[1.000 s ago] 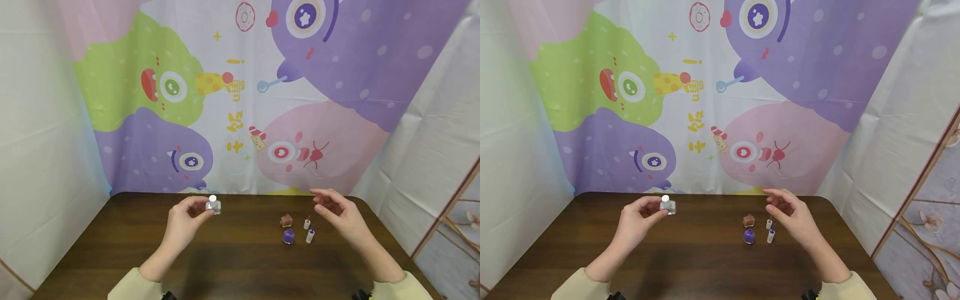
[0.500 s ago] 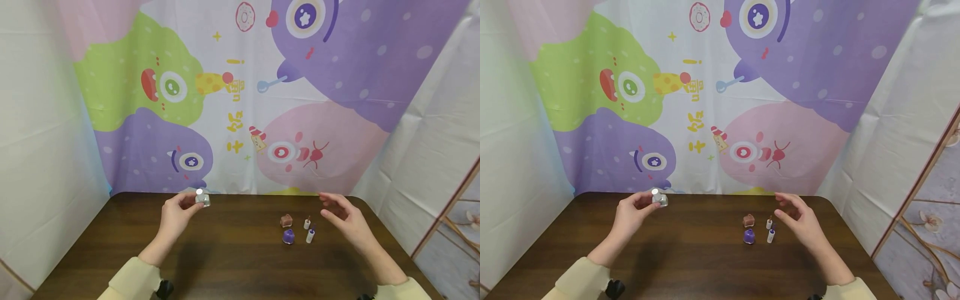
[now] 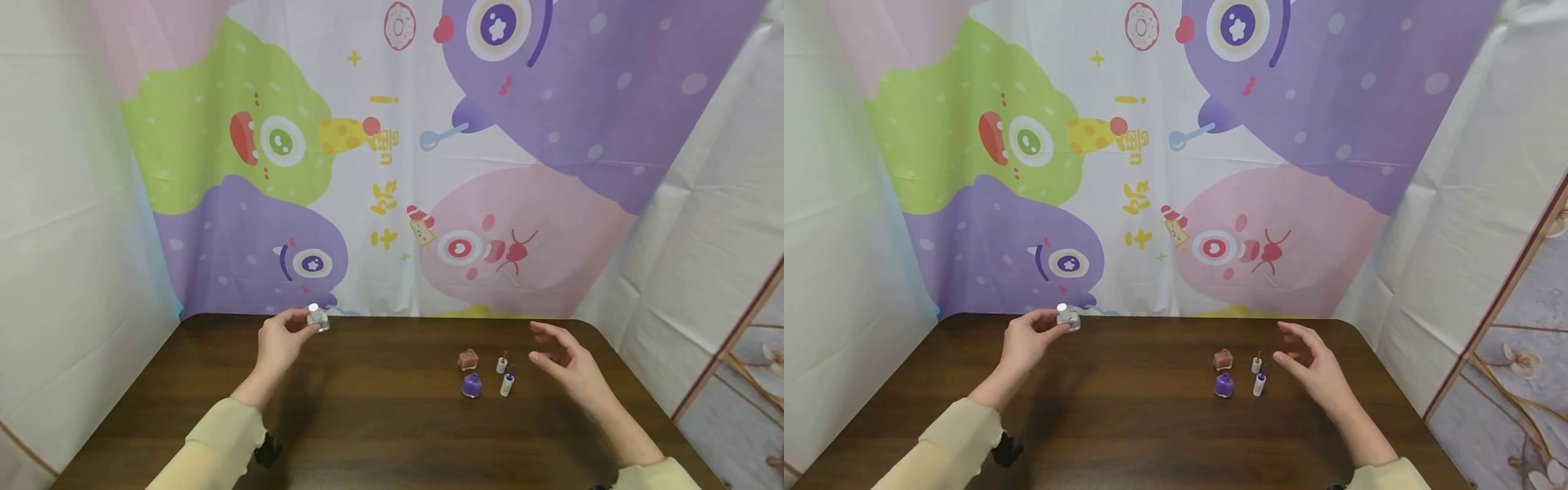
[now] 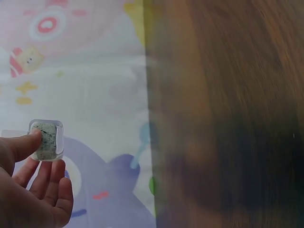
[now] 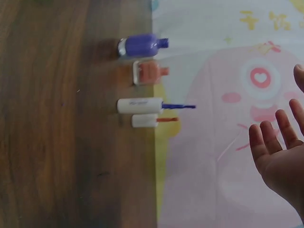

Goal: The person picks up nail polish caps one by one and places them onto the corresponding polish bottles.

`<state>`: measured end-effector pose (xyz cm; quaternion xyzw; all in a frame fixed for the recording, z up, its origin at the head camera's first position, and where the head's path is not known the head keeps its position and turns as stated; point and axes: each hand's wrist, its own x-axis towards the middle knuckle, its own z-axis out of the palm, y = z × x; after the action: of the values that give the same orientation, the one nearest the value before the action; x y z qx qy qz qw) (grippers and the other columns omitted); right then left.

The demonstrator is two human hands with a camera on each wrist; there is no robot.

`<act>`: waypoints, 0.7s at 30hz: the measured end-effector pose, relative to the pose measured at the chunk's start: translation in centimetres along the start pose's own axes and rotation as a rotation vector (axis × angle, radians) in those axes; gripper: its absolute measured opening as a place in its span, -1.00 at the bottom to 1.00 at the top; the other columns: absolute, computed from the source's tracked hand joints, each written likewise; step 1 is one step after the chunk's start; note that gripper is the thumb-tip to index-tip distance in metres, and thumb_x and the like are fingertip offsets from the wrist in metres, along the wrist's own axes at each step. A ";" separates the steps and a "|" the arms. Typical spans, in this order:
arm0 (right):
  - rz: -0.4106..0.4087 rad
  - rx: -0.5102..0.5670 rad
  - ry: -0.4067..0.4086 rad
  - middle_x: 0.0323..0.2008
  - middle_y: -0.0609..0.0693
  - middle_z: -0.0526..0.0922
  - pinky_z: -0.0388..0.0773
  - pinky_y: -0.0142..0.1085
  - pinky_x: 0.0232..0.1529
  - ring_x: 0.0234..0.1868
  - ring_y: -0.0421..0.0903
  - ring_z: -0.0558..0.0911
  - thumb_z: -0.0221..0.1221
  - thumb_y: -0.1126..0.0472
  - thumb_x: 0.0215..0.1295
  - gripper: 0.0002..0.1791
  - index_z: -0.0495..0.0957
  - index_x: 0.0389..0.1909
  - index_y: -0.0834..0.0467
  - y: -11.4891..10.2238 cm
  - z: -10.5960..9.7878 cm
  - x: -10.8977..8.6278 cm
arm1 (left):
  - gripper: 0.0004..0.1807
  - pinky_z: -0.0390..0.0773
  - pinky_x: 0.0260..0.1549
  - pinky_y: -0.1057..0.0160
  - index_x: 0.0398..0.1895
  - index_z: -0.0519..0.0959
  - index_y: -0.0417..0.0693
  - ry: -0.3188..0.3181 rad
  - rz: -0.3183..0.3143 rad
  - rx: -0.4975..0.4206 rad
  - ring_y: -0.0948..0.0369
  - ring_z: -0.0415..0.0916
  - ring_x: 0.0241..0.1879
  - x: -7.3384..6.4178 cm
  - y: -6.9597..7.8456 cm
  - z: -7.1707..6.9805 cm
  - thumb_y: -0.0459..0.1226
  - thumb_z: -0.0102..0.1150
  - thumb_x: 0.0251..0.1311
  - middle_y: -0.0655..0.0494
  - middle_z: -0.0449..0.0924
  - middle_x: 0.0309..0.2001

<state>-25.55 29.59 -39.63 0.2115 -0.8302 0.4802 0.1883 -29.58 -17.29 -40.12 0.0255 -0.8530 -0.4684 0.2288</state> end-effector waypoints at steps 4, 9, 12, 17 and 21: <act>0.025 0.015 -0.020 0.14 -0.09 0.41 0.47 -0.54 -0.08 0.04 -0.42 0.42 0.24 0.37 0.18 -0.41 0.32 0.24 0.28 1.1 0.0 -0.3 | -0.67 0.45 -0.13 0.09 -0.16 0.65 -0.23 -0.021 -0.007 0.028 0.02 0.58 -0.19 0.4 -0.6 0.1 -0.29 0.41 -0.02 -0.13 0.69 -0.26; 0.059 0.018 -0.054 0.19 0.04 0.36 0.46 -0.53 -0.03 0.11 -0.29 0.39 0.26 0.33 0.17 -0.35 0.27 0.28 0.30 2.4 -0.1 -0.6 | -0.69 0.47 -0.14 0.02 -0.18 0.64 -0.28 -0.044 0.000 0.075 -0.03 0.58 -0.20 1.0 -1.9 0.5 -0.32 0.39 -0.02 -0.16 0.68 -0.26; 0.094 0.014 -0.079 0.23 0.14 0.32 0.45 -0.52 0.00 0.14 -0.24 0.36 0.27 0.29 0.18 -0.32 0.24 0.31 0.26 3.1 -0.1 -0.7 | -0.70 0.48 -0.17 0.01 -0.19 0.63 -0.29 -0.068 0.000 0.112 -0.04 0.58 -0.22 1.3 -3.0 0.9 -0.32 0.39 -0.01 -0.16 0.68 -0.26; 0.144 0.012 -0.125 0.29 0.18 0.26 0.44 -0.51 0.02 0.15 -0.30 0.31 0.28 0.24 0.17 -0.27 0.19 0.34 0.22 4.1 0.0 -1.1 | -0.70 0.49 -0.17 -0.01 -0.21 0.62 -0.32 -0.095 -0.002 0.132 -0.06 0.59 -0.23 1.5 -4.2 1.4 -0.34 0.39 -0.01 -0.18 0.67 -0.27; 0.154 0.006 -0.139 0.26 0.09 0.31 0.46 -0.45 0.01 0.09 -0.40 0.31 0.30 0.25 0.15 -0.26 0.21 0.33 0.23 4.8 0.1 -1.2 | -0.71 0.50 -0.17 -0.02 -0.22 0.61 -0.35 -0.114 0.001 0.136 -0.06 0.60 -0.24 1.6 -4.9 1.8 -0.37 0.38 -0.02 -0.20 0.67 -0.28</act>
<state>-27.10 31.85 -43.69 0.1806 -0.8536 0.4798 0.0922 -32.56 -19.01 -44.32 0.0137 -0.8945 -0.4099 0.1780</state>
